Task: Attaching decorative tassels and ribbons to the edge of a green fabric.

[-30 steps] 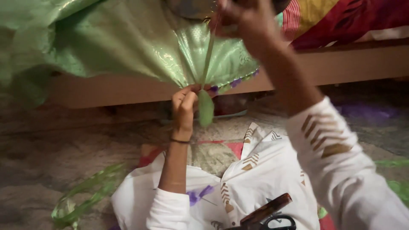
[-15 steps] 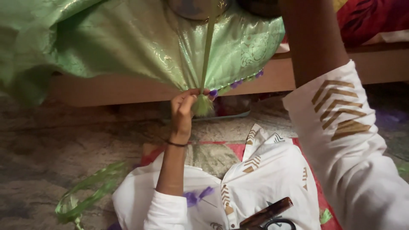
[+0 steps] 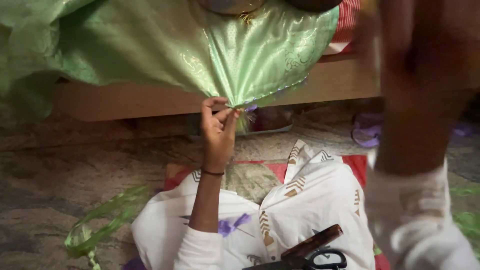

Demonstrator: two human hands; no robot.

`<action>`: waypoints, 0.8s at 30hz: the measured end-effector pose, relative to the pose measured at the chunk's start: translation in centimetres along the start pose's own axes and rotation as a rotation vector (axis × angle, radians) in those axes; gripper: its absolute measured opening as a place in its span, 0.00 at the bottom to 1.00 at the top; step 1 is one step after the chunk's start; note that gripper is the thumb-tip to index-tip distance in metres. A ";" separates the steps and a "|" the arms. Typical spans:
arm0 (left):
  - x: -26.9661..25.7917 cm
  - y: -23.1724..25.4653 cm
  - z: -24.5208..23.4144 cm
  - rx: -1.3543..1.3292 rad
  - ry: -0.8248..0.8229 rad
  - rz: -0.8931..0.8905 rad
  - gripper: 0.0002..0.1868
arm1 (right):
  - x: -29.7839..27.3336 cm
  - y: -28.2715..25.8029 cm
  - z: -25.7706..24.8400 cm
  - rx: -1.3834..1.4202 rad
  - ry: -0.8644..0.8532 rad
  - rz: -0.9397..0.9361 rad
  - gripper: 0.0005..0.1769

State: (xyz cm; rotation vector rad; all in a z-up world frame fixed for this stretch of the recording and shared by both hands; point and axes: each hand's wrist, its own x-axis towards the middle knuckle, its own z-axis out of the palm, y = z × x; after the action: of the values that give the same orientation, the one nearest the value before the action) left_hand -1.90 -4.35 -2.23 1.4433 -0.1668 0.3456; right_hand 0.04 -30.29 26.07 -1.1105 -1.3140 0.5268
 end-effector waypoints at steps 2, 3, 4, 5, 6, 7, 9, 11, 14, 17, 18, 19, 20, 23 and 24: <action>0.0 -2.8 -0.5 -0.091 -0.009 0.064 0.16 | -3.3 7.1 4.1 0.027 -0.060 -0.022 0.12; 0.1 -4.1 -0.8 -0.182 -0.019 0.130 0.14 | -6.9 8.5 7.5 0.039 -0.092 -0.033 0.13; 0.2 -3.9 -1.0 -0.183 -0.020 0.131 0.14 | -7.8 10.9 10.1 0.037 -0.091 -0.033 0.13; 0.4 -3.9 -1.0 -0.182 -0.029 0.153 0.13 | -8.7 13.2 12.6 0.070 -0.064 0.136 0.13; 0.4 -3.8 -1.1 -0.180 -0.036 0.172 0.13 | -9.8 15.6 15.3 0.105 -0.034 0.305 0.13; 0.4 -2.4 -0.9 -0.181 -0.037 0.171 0.13 | -9.7 18.2 16.0 0.105 -0.032 0.306 0.13; 0.2 0.5 -0.4 -0.359 -0.074 0.002 0.12 | -9.6 23.1 17.9 -0.062 0.152 0.522 0.14; 0.1 0.3 -0.2 -0.403 -0.051 -0.089 0.11 | -10.9 28.7 17.6 -0.098 0.222 0.540 0.14; 0.1 -2.8 -0.7 -0.460 -0.020 -0.142 0.10 | -11.7 33.8 16.4 -0.128 0.335 0.609 0.16; 0.6 -4.3 -1.3 -0.479 -0.021 -0.117 0.11 | -11.0 37.3 12.5 0.003 0.652 0.595 0.16; 0.4 -4.4 -1.4 -0.481 -0.017 -0.149 0.12 | -10.9 38.5 11.4 0.150 0.918 0.533 0.15; 0.2 -4.7 -1.6 -0.479 -0.016 -0.149 0.12 | -8.3 36.2 10.6 0.152 0.917 0.533 0.15; 0.2 -5.0 -1.7 -0.470 -0.031 -0.147 0.11 | -5.8 33.9 9.6 0.268 1.006 0.427 0.19; 0.1 -6.1 -1.8 -0.411 -0.022 -0.160 0.08 | -2.0 31.4 7.6 0.387 1.099 0.335 0.18; -0.2 -6.5 -2.1 -0.361 0.009 -0.185 0.07 | -1.5 31.4 7.4 0.398 1.109 0.363 0.13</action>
State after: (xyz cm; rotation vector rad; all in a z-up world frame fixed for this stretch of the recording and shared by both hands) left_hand -0.16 -2.93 -8.71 1.0897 -0.0821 0.1596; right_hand 1.21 -15.58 -2.68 -1.0396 -0.0382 0.3118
